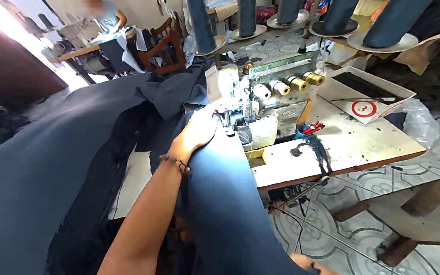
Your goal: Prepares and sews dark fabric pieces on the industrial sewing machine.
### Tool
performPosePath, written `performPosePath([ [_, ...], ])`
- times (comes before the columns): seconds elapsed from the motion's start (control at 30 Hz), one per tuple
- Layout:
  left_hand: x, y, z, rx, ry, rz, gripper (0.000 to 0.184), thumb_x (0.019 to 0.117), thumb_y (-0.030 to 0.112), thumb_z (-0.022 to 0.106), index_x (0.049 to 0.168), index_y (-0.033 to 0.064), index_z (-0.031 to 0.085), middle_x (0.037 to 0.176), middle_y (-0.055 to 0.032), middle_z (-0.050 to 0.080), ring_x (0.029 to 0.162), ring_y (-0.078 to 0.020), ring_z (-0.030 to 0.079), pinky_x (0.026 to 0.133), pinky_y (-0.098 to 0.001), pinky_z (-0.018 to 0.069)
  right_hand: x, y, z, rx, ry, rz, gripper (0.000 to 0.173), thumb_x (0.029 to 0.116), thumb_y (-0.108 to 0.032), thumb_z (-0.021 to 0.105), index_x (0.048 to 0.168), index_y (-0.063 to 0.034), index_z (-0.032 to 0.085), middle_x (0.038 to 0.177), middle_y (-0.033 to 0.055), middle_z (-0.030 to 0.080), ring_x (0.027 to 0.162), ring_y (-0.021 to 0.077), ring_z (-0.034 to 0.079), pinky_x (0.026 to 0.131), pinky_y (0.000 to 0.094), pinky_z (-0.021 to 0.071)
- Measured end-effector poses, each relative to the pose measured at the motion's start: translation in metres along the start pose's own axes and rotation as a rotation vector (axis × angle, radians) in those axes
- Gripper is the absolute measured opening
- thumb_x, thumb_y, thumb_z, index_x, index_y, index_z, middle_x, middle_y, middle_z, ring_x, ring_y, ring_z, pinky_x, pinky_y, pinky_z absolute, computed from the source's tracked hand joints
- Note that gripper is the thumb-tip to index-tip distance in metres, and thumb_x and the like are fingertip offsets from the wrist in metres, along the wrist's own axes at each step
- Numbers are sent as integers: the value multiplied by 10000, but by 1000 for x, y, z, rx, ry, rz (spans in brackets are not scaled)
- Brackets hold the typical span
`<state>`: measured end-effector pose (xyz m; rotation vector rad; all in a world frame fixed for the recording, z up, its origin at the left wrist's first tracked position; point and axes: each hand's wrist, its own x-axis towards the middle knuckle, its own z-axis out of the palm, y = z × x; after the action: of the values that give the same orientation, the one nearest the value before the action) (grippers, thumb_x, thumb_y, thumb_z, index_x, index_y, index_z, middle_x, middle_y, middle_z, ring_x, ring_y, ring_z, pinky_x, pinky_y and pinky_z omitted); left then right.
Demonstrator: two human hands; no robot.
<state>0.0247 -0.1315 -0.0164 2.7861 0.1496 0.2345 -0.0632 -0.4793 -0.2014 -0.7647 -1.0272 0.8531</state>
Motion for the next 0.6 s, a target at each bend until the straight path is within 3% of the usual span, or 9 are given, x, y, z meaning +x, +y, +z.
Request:
performPosePath([
  [0.13,50,-41,10,52,7,13,440,1096,205,381,1440,-45,494,1408,-275,566,1363,-395,519,1169,-557,354,16,8,4,-26,233,19,251,1021,-269,601,1231,-363,701,1149,-244,710,1058,-120,627,938,148,526],
  [0.27,61,-36,1,102,148,-123,528,1058,252,556,1464,-56,415,1309,-305,613,1251,-440,605,1072,-595,448,38,18,8,-75,387,50,208,1003,-266,622,1164,-355,719,1085,-224,728,1009,-92,656,918,182,553],
  [0.33,40,-34,-4,132,311,-2,550,1012,244,625,1438,-72,479,1419,-298,553,1343,-425,540,1137,-555,405,49,16,11,-129,457,68,193,985,-185,612,1114,-284,715,1039,-202,731,986,-75,662,911,198,559],
  [0.4,-21,-16,-13,44,372,83,525,995,195,664,1420,-63,493,1534,-272,444,1425,-399,448,1180,-515,371,56,12,11,-145,518,83,186,973,-112,607,1105,-201,703,1017,-176,733,975,-63,668,916,206,565],
  [0.43,-58,-9,-11,-6,396,87,526,994,190,666,1416,-67,484,1483,-272,486,1365,-385,501,1124,-511,433,58,11,10,-145,540,80,179,969,-98,610,1104,-172,699,1015,-166,734,975,-59,669,920,208,565],
  [0.5,-140,-9,20,-119,418,32,477,977,234,653,1319,-78,539,1213,-238,637,1055,-297,659,883,-460,570,60,12,5,-153,546,84,173,973,-99,610,1121,-136,694,1027,-153,732,993,-59,664,942,206,556],
  [0.57,-231,-5,70,-250,181,-150,407,948,214,658,1222,-80,598,1014,-179,695,852,-230,696,754,-409,603,65,10,2,-170,555,105,177,964,-82,604,1120,-107,684,1022,-148,726,995,-69,657,949,197,550],
  [0.6,-268,-7,93,-324,-62,-265,448,938,195,687,1280,-79,593,988,-185,715,821,-265,712,746,-454,609,67,11,-1,-173,548,100,174,967,-89,607,1118,-122,687,1025,-155,726,1000,-69,655,952,199,549],
])
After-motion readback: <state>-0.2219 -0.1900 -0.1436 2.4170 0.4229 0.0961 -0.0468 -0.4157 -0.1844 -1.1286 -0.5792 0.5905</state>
